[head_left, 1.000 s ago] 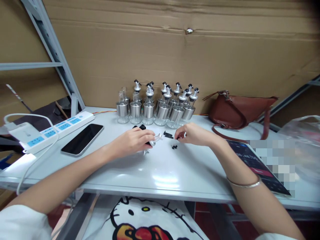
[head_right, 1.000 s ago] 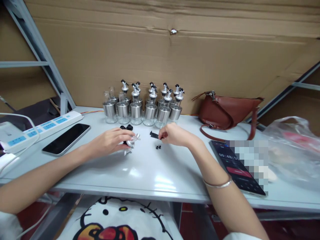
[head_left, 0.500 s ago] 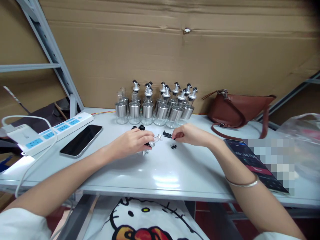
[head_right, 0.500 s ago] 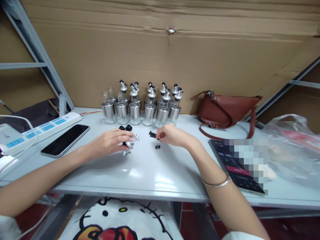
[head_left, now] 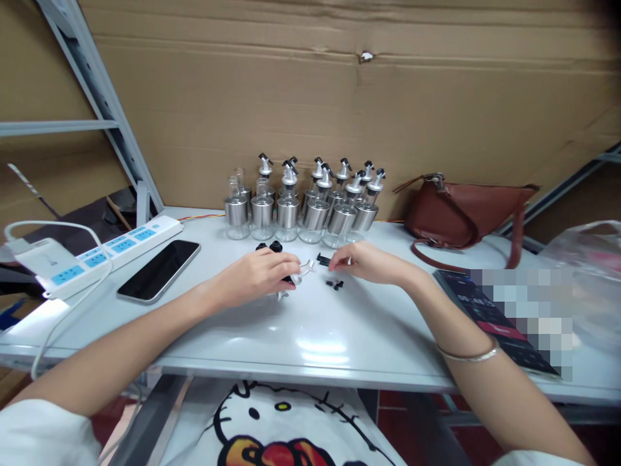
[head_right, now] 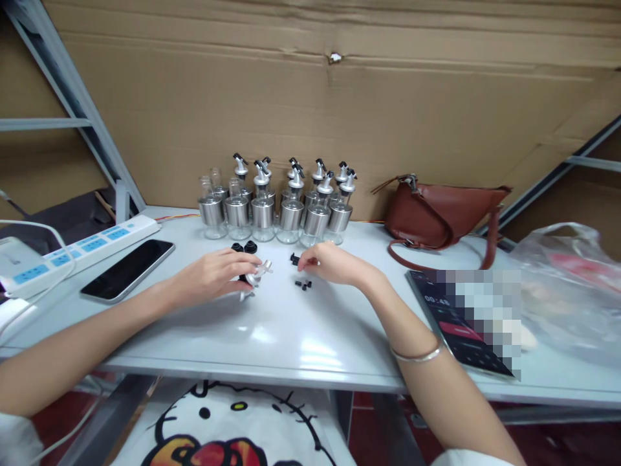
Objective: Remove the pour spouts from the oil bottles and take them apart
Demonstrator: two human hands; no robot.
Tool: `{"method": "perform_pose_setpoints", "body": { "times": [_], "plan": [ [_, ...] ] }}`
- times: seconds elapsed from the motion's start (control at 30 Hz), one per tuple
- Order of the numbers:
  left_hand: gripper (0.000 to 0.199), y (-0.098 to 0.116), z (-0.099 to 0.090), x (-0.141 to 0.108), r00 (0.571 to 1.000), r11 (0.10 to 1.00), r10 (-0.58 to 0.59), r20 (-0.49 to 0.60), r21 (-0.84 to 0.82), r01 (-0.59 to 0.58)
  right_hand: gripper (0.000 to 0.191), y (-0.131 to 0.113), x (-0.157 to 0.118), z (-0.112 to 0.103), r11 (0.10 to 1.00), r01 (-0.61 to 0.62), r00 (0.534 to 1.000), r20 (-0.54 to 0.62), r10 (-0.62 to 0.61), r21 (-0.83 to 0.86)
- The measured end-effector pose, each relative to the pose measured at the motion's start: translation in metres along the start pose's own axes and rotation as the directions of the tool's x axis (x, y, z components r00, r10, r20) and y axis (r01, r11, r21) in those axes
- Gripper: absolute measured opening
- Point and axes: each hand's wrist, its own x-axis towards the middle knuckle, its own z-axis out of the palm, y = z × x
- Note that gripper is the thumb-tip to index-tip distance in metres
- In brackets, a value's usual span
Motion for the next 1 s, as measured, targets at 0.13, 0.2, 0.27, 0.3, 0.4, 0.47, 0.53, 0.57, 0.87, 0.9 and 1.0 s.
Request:
{"method": "perform_pose_setpoints", "body": {
  "times": [0.13,0.2,0.27,0.3,0.4,0.47,0.53,0.57,0.87,0.9,1.0],
  "plan": [
    [0.015,0.001,0.001,0.001,1.0,1.0,0.015,-0.019,0.006,-0.014,0.019,-0.01,0.002,0.003,0.999,0.034,0.998,0.051,-0.035,0.028],
    [0.015,0.001,0.0,0.002,1.0,1.0,0.014,-0.018,0.011,-0.014,0.02,-0.013,0.003,0.005,1.0,0.019,0.999,0.049,-0.02,0.005],
    [0.015,0.002,0.0,0.002,1.0,1.0,0.014,-0.017,0.016,-0.014,0.019,-0.014,0.004,0.007,1.0,0.006,1.0,0.029,-0.005,-0.013],
    [0.015,0.002,-0.001,0.002,1.0,1.0,0.016,-0.018,0.017,-0.016,0.019,-0.014,0.004,0.008,1.0,0.002,1.0,0.02,-0.002,-0.015],
    [0.015,0.002,-0.001,0.002,1.0,1.0,0.017,-0.022,0.017,-0.016,0.017,-0.013,0.004,0.01,1.0,-0.006,1.0,0.027,0.006,0.009],
    [0.015,0.001,0.0,0.001,1.0,1.0,0.016,-0.021,0.012,-0.016,0.018,-0.011,0.005,0.011,1.0,-0.019,0.999,0.038,0.019,0.018],
    [0.014,0.001,0.0,0.001,1.0,1.0,0.012,-0.018,0.005,-0.012,0.02,-0.01,0.006,0.012,1.0,-0.029,1.0,0.01,0.029,-0.008],
    [0.015,0.001,0.0,0.001,1.0,1.0,0.01,-0.014,0.003,-0.01,0.021,-0.009,0.006,0.012,0.999,-0.027,1.0,-0.012,0.027,-0.032],
    [0.015,0.003,-0.001,0.003,0.999,1.0,0.018,-0.028,0.025,-0.017,0.017,-0.01,0.0,0.003,0.997,-0.08,0.997,0.006,0.08,0.011],
    [0.015,0.003,-0.002,0.003,0.999,0.999,0.02,-0.031,0.027,-0.019,0.017,-0.01,0.0,0.002,0.996,-0.083,0.996,0.03,0.082,0.022],
    [0.016,0.003,-0.002,0.004,0.999,0.999,0.027,-0.032,0.024,-0.026,0.022,-0.009,0.0,0.001,0.998,-0.067,0.996,0.066,0.066,0.018]
  ]
}}
